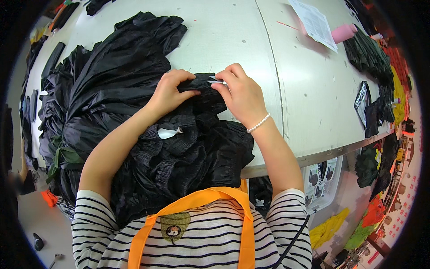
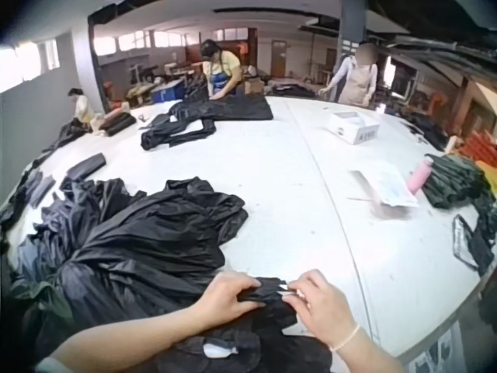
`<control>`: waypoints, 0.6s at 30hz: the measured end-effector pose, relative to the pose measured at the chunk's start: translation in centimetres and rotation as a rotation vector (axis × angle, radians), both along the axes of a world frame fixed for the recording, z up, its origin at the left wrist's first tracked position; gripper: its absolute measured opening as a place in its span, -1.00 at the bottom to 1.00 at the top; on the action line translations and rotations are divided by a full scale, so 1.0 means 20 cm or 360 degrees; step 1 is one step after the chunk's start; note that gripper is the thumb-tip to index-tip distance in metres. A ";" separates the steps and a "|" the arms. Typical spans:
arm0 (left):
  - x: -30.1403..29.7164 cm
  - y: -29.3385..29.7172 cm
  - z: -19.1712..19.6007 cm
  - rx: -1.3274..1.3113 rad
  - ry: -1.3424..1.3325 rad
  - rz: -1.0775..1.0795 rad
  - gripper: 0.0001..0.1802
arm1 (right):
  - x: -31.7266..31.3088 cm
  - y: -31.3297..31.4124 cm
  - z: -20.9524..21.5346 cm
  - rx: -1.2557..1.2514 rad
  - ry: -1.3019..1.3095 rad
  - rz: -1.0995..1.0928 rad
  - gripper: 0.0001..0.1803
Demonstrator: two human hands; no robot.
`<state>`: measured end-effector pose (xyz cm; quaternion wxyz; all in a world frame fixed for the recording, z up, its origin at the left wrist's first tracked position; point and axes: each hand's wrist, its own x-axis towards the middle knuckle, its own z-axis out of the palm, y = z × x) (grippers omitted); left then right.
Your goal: The person trims excess fabric and tags from black garments using small scissors. They repeatedly pick up a garment, locate the tag or loose thread, cut it, and place the item back on the pile. The process is repeated for multiple garments throughout the clip.
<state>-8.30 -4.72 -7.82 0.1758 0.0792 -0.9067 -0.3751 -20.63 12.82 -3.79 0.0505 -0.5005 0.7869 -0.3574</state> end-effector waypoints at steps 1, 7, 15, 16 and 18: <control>0.00 0.00 0.00 -0.0010 0.0004 0.0002 -0.64 | 0.00 -0.01 0.01 0.0016 0.0022 0.0018 -0.84; 0.01 -0.01 -0.02 -0.0020 0.0021 0.0015 -0.66 | -0.03 -0.03 0.02 0.0178 0.0078 0.0062 -0.85; 0.01 -0.01 0.01 0.0197 -0.0006 0.0147 -0.59 | -0.09 0.03 -0.13 -0.0049 -0.0980 -0.0049 -0.72; 0.01 0.00 0.02 0.0295 0.0061 0.0152 -0.58 | -0.08 0.01 -0.16 -0.0151 -0.1063 -0.0099 -0.75; 0.01 0.01 0.03 0.0486 0.0186 0.0163 -0.55 | -0.07 -0.06 -0.21 -0.0359 -0.1236 -0.0195 -0.79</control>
